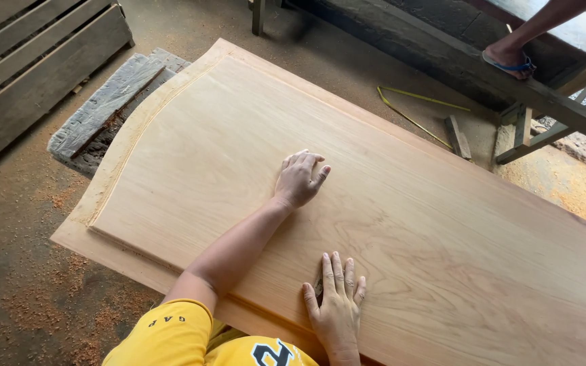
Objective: Sanding a large wooden panel using a hand-held sanding block
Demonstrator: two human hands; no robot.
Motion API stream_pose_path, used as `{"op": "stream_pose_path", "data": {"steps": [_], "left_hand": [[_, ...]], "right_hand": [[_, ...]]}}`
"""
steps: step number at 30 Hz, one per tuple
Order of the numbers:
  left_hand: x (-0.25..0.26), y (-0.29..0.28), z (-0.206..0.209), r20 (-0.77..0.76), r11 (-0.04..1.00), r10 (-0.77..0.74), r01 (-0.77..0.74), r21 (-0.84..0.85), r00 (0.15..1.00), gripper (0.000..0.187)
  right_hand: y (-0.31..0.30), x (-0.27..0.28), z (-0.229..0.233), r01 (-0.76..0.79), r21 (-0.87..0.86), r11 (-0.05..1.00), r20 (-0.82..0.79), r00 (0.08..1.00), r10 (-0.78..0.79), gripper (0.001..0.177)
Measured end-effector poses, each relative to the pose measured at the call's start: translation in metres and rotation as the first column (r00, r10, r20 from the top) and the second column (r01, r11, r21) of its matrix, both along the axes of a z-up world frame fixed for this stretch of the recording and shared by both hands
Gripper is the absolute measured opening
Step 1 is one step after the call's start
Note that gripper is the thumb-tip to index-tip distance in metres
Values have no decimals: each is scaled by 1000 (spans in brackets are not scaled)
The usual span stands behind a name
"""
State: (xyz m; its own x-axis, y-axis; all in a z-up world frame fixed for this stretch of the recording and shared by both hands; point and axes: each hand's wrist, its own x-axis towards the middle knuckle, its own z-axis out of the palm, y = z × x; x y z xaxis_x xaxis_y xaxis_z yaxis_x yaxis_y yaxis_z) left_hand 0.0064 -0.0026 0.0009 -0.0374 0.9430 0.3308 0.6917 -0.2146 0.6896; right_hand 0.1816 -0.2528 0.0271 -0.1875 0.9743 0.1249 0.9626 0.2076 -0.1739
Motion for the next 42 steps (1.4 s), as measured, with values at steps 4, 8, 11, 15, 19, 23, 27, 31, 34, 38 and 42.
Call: {"op": "stream_pose_path", "data": {"steps": [4,8,11,15,19,23,27,31,34,38,42], "left_hand": [[0,0,1,-8,1000,-1,1,-1,1000,47],[-1,-2,5,-10,1000,-19,18,-11,1000,46],[-1,-3,6,-20,1000,-23,23,-2,1000,44],[-2,-3,7,-27,1000,-25,26,4,999,41],[-1,-3,7,-28,1000,-23,24,7,999,41],[-1,-3,6,-34,1000,-23,24,10,999,40],[-1,-2,4,-38,1000,-27,27,5,999,38],[-2,-3,7,-46,999,-37,37,-4,998,36],[-2,-3,5,-54,999,-31,31,-10,998,36],[-4,-3,9,-66,999,-41,41,-5,997,36],[-2,-2,8,-77,999,-36,38,23,996,35]], "right_hand": [[0,-1,3,-1,-6,1000,-2,1000,1,74],[0,-2,7,2,-34,999,-33,999,-3,73],[-1,-1,6,-2,-36,999,-34,999,1,73],[-1,0,2,-8,5,1000,-17,1000,8,73],[0,-1,5,-8,-23,1000,-45,999,7,72],[0,0,6,-9,-21,1000,-46,999,8,72],[0,0,4,-12,-14,1000,-39,999,11,72],[0,2,2,-14,-7,1000,-34,999,14,72],[-4,17,-4,-29,-15,999,-48,998,28,74],[-13,106,-22,234,25,972,179,956,-234,69],[-37,280,-46,618,201,760,72,764,-641,76]]}}
